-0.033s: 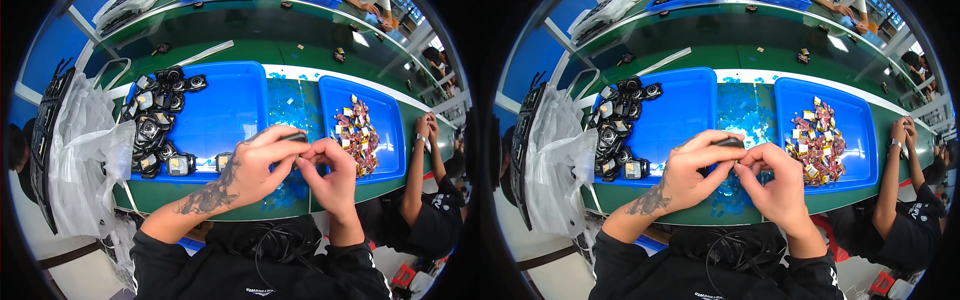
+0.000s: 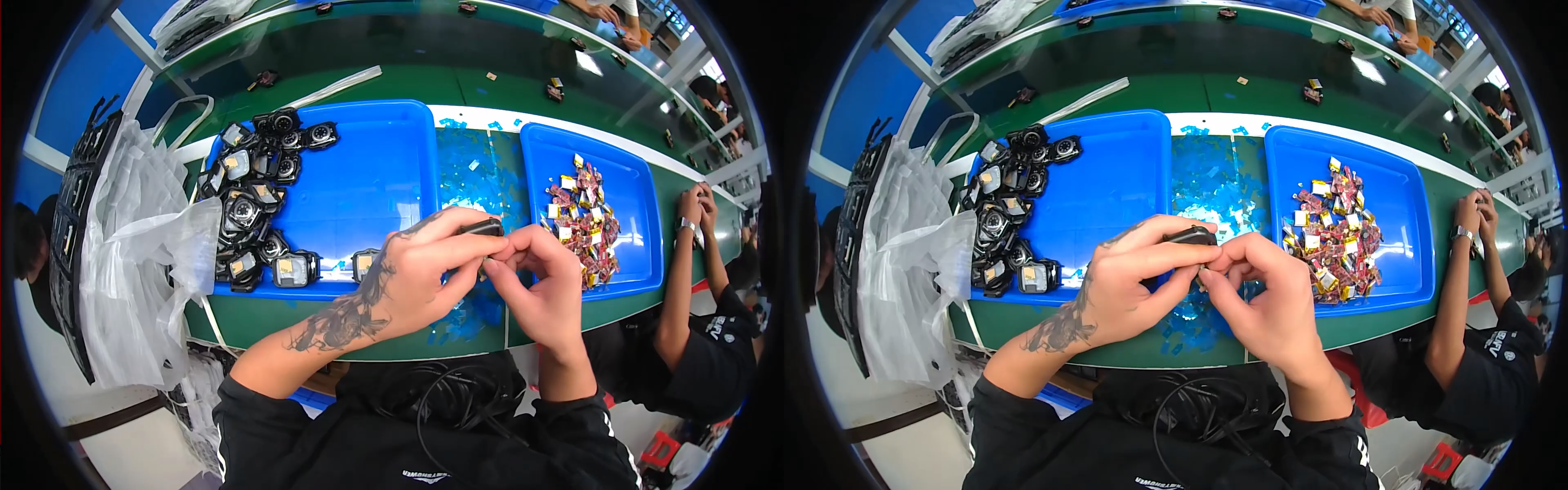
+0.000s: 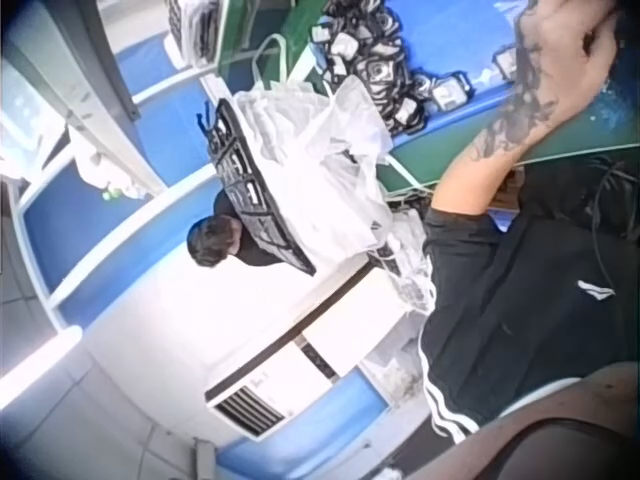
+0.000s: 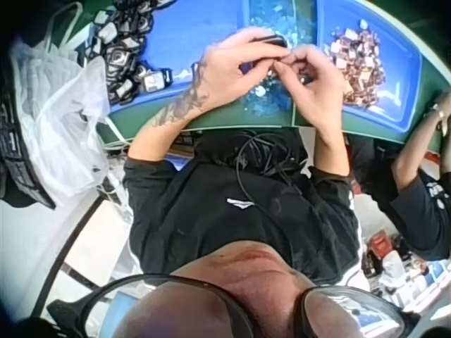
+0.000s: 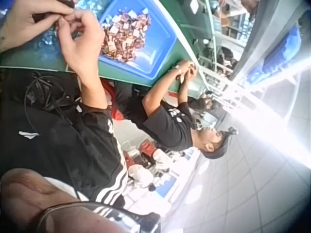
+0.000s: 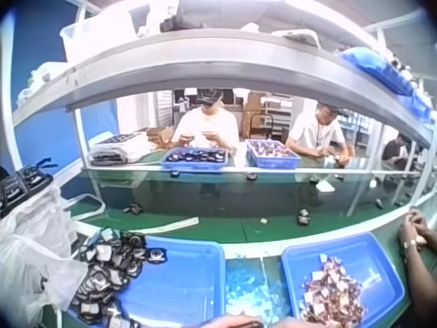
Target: The recorder is assembling small electronic components into smartwatch bodies on a factory assembly line.
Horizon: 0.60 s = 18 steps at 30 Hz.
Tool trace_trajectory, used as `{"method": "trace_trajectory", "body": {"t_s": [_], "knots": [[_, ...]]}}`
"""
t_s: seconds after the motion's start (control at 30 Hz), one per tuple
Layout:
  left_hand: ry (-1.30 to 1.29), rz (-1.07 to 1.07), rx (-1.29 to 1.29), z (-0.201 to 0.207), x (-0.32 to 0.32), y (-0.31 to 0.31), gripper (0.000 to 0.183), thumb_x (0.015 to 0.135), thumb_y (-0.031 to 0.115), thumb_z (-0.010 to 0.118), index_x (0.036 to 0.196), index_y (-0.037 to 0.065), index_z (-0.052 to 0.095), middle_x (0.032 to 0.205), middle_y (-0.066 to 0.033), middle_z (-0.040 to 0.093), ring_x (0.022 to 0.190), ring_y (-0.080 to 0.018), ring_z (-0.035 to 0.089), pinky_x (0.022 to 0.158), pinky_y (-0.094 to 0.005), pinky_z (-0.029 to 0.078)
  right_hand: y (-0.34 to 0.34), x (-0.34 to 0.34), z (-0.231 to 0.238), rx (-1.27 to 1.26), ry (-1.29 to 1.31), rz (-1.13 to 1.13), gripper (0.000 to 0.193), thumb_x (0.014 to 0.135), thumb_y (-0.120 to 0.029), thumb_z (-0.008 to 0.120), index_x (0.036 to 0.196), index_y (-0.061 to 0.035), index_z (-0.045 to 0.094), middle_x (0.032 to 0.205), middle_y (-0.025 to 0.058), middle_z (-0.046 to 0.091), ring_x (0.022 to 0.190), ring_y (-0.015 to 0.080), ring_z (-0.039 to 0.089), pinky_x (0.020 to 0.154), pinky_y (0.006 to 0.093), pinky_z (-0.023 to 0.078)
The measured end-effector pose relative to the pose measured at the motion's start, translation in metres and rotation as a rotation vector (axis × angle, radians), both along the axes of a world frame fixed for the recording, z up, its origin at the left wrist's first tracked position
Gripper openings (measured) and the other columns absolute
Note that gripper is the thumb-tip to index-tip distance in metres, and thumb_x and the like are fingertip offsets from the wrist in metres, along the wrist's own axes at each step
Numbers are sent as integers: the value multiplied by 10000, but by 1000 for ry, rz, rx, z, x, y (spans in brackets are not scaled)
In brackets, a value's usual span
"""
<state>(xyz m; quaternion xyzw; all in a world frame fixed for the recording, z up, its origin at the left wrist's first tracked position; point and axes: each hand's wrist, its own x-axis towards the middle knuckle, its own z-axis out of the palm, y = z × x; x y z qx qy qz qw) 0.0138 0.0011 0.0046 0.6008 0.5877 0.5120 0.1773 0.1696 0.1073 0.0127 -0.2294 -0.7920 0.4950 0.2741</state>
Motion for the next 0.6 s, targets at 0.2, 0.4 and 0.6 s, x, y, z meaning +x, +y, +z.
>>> {"method": "trace_trajectory", "body": {"t_s": [0.2, 0.4, 0.6], "knots": [[228, 96, 76, 7, 0, -2, 354, 739, -35, 736, 1084, 44, 712, 1092, -133, 661, 899, -265, 693, 727, -328, 579, 12, 6, 11, -629, 161, 198, 101, 873, 60, 652, 965, 34, 624, 901, 46, 660, 795, 53, 601, 688, 194, 483], [264, 107, 105, 4, 1, 0, 303, 728, 9, 773, 1024, 49, 724, 1042, -119, 679, 868, -259, 698, 704, -322, 578, 17, 9, 8, -617, 133, 247, 82, 881, 29, 661, 952, 29, 619, 913, 44, 651, 826, 74, 609, 706, 210, 491], [313, 11, 166, 4, -5, -3, 225, 751, 26, 770, 968, 30, 709, 996, -111, 678, 824, -251, 694, 680, -328, 568, 32, 10, 2, -858, 147, 385, 90, 858, -3, 694, 880, -6, 607, 1013, 65, 581, 833, 84, 585, 680, 214, 502]]}}
